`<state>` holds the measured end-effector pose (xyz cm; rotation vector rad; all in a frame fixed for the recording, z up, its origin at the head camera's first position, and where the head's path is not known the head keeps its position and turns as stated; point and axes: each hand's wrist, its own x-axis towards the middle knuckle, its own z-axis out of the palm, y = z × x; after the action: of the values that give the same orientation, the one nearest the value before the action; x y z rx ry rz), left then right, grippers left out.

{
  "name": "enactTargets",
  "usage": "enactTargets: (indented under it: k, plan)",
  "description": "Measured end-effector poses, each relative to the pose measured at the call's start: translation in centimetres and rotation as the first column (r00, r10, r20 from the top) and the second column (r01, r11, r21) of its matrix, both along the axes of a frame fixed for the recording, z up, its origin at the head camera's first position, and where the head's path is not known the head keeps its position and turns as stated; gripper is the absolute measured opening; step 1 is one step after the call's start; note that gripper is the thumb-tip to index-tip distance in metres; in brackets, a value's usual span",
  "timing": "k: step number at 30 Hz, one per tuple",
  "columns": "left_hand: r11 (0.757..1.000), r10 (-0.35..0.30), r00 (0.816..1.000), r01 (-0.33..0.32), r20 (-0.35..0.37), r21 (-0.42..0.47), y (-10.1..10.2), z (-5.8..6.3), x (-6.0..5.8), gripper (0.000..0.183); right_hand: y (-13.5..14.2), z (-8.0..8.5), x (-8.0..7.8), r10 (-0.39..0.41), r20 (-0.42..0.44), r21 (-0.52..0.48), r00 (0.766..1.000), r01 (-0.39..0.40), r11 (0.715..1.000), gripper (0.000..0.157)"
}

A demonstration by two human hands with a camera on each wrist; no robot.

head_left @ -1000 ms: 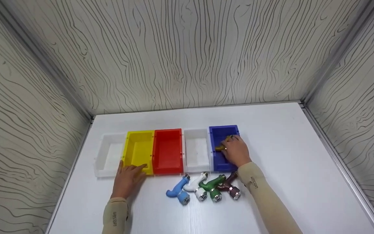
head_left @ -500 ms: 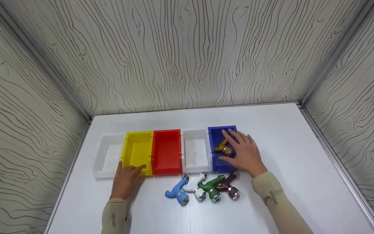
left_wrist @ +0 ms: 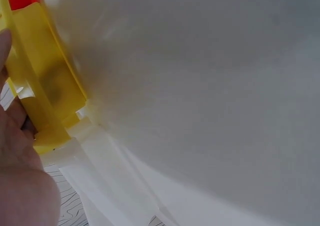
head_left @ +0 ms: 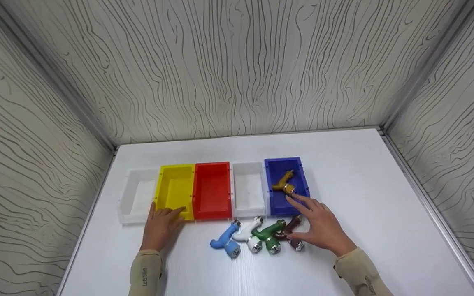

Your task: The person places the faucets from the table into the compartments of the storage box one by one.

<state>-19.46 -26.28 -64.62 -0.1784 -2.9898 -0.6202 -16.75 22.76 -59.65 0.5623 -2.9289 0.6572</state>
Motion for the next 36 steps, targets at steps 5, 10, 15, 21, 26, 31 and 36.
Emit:
enactTargets:
  k: [5, 10, 15, 21, 26, 31, 36]
  plan:
    - [1.0, 0.0, 1.0, 0.0, -0.02, 0.007, 0.1, 0.0, 0.1, 0.036, 0.3, -1.3, 1.2, 0.064, 0.088, -0.023, 0.994, -0.063, 0.998, 0.09]
    - [1.0, -0.02, 0.998, 0.019, -0.058, -0.017, 0.0, -0.2, 0.2, 0.036, 0.1, -2.4, 1.6, 0.14, 0.175, -0.035, 0.975, -0.136, 0.99, 0.07]
    - [0.999, -0.033, 0.996, 0.032, -0.084, -0.014, 0.0, -0.5, 0.1, 0.036, -0.2, -2.8, 1.4, 0.148, 0.222, -0.057, 0.964, -0.139, 0.989, 0.055]
    - [1.0, -0.013, 0.999, 0.014, -0.044, 0.002, 0.0, -0.4, -0.1, 0.036, -0.5, -2.8, 0.9, 0.186, 0.231, -0.107, 0.955, -0.165, 0.98, 0.048]
    - [1.0, -0.011, 1.0, 0.011, -0.019, 0.009, 0.0, -0.4, -0.1, 0.036, -0.8, -3.0, 0.9, 0.17, 0.271, -0.121, 0.947, -0.142, 0.982, 0.044]
    - [1.0, -0.014, 1.0, 0.014, -0.001, 0.012, 0.0, -0.4, -0.1, 0.037, -1.0, -3.1, 0.8, 0.17, 0.301, -0.119, 0.938, -0.14, 0.983, 0.039]
    - [1.0, -0.009, 1.0, 0.009, -0.024, 0.011, 0.1, -0.3, 0.0, 0.037, -0.9, -2.7, 0.8, 0.22, 0.245, -0.121, 0.944, -0.196, 0.973, 0.035]
